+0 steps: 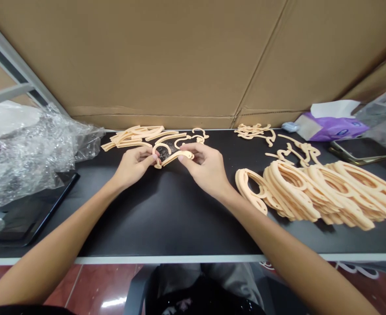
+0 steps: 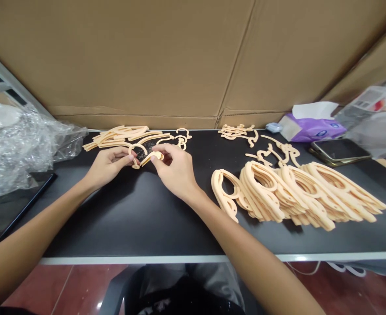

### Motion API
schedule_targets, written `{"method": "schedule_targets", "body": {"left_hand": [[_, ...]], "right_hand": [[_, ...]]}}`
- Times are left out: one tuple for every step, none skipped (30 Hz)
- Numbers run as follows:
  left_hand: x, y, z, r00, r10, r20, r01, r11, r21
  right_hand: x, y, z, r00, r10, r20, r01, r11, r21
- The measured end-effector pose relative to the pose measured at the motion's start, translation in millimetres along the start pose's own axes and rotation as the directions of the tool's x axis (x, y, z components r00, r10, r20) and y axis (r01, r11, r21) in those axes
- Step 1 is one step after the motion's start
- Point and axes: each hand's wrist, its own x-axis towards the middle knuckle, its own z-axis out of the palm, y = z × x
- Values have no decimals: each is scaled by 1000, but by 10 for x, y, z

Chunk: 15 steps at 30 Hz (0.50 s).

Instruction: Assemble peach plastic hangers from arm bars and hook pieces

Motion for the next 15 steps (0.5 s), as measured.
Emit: {"method": "schedule_targets", "body": {"left_hand": [[-12, 22, 7, 1000, 6, 27, -6, 1000, 19], [-24, 44, 14, 998, 10, 55, -12, 999, 36], [-36, 65, 22, 997, 10, 80, -14, 999, 46], [-46, 82, 30, 995, 7, 103, -11, 999, 43], [-54, 95, 37, 993, 1, 119, -5, 1000, 27], [-60, 104, 45, 992, -3, 128, 3, 1000, 0], [-65, 108, 51, 992, -7, 129, 11, 1000, -30], [-67, 109, 55, 992, -10, 124, 18, 998, -59], [-67, 106, 58, 994, -13, 113, 23, 996, -87], [-64, 101, 58, 996, -14, 94, 24, 993, -114], [-60, 94, 56, 997, -14, 71, 24, 990, -138], [-54, 88, 52, 999, -15, 44, 22, 986, -163], [-48, 83, 47, 1000, -18, 17, 21, 982, -188], [-41, 79, 41, 1000, -24, -2, 23, 977, -210], [-35, 78, 34, 999, -34, -13, 30, 974, -224]], "right_hand": [[-11, -3, 27, 1000, 22, -7, -22, 997, 72], [-23, -8, 52, 999, 41, -12, -39, 992, 122], [-34, -14, 74, 999, 48, -19, -44, 987, 152], [-44, -21, 91, 999, 42, -31, -36, 986, 161], [-52, -28, 103, 999, 22, -46, -15, 989, 149], [-55, -34, 109, 998, -5, -60, 13, 992, 128], [-55, -40, 111, 997, -33, -73, 41, 994, 106], [-51, -45, 109, 996, -50, -80, 58, 994, 95], [-44, -49, 105, 996, -48, -75, 55, 993, 103], [-37, -53, 100, 998, -24, -60, 32, 991, 133], [-32, -57, 96, 999, 14, -34, -8, 984, 180], [-30, -61, 94, 998, 61, 4, -60, 971, 231], [-33, -65, 96, 993, 109, 54, -120, 954, 276], [-44, -69, 102, 982, 156, 111, -183, 934, 306], [-61, -72, 112, 967, 193, 168, -239, 916, 321]]}}
